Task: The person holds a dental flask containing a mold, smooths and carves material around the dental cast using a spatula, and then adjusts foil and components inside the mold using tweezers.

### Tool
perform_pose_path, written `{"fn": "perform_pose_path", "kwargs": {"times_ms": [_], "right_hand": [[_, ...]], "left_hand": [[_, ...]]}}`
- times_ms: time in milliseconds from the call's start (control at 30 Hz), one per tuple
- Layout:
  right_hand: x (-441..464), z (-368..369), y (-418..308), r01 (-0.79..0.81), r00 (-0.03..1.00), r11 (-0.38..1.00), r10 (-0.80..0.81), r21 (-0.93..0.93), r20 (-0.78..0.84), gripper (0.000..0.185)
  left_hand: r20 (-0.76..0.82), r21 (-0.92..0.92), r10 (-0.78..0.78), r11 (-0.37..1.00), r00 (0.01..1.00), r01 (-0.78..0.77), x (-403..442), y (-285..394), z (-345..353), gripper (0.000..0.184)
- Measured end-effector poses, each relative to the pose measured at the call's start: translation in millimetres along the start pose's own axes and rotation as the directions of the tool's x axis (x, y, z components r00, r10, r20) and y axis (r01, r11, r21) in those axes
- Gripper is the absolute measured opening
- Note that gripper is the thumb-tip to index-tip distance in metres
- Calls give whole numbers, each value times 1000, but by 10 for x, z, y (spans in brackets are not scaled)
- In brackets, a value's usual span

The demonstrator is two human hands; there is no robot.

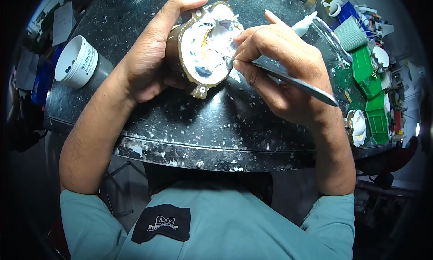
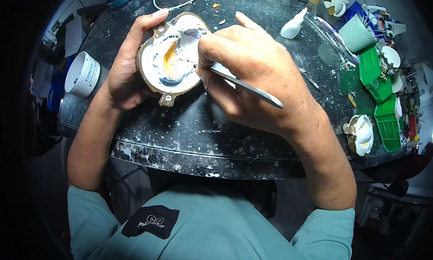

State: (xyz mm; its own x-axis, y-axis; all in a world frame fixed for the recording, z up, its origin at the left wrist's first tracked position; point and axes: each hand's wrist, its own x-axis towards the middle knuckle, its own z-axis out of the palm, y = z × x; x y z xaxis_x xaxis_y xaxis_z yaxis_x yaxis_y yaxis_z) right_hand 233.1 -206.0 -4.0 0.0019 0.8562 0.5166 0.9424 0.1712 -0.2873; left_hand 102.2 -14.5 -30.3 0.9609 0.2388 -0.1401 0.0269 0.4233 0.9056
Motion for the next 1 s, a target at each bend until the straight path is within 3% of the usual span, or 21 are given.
{"fn": "perform_pose_path", "kwargs": {"times_ms": [133, 233, 333, 433, 567, 667, 733, 1000], "right_hand": [[-18, -26, 89, 20, 1000, 998, -20, 63, -8, 8], [3, -30, 134, 114, 988, 993, -109, 38, -112, 8], [20, 25, 102, 184, 958, 982, -172, 34, -229, 15], [22, 46, 78, 223, 931, 975, -208, 15, -301, 19], [8, 57, 102, 241, 908, 970, -222, 10, -357, 23], [9, 63, 103, 245, 903, 969, -227, 3, -364, 25], [6, 62, 93, 241, 905, 971, -226, -2, -360, 26], [5, 69, 93, 219, 908, 975, -211, -18, -361, 29]], "left_hand": [[10, -14, 16, 1000, 1000, -16, 30, -34, -27, 68], [-10, -97, 67, 993, 998, -67, 42, -45, -40, 72], [110, -315, 42, 949, 993, -5, 32, 0, -64, 75], [120, -457, 23, 889, 993, 35, 11, 33, 4, 80], [120, -507, 56, 862, 991, 13, -18, 48, 60, 81], [271, -526, 108, 849, 956, 53, 15, -4, -53, 79], [478, -497, 194, 864, 857, 81, 59, -61, -157, 75], [247, -503, 85, 862, 965, 53, 5, -18, -49, 77]]}}
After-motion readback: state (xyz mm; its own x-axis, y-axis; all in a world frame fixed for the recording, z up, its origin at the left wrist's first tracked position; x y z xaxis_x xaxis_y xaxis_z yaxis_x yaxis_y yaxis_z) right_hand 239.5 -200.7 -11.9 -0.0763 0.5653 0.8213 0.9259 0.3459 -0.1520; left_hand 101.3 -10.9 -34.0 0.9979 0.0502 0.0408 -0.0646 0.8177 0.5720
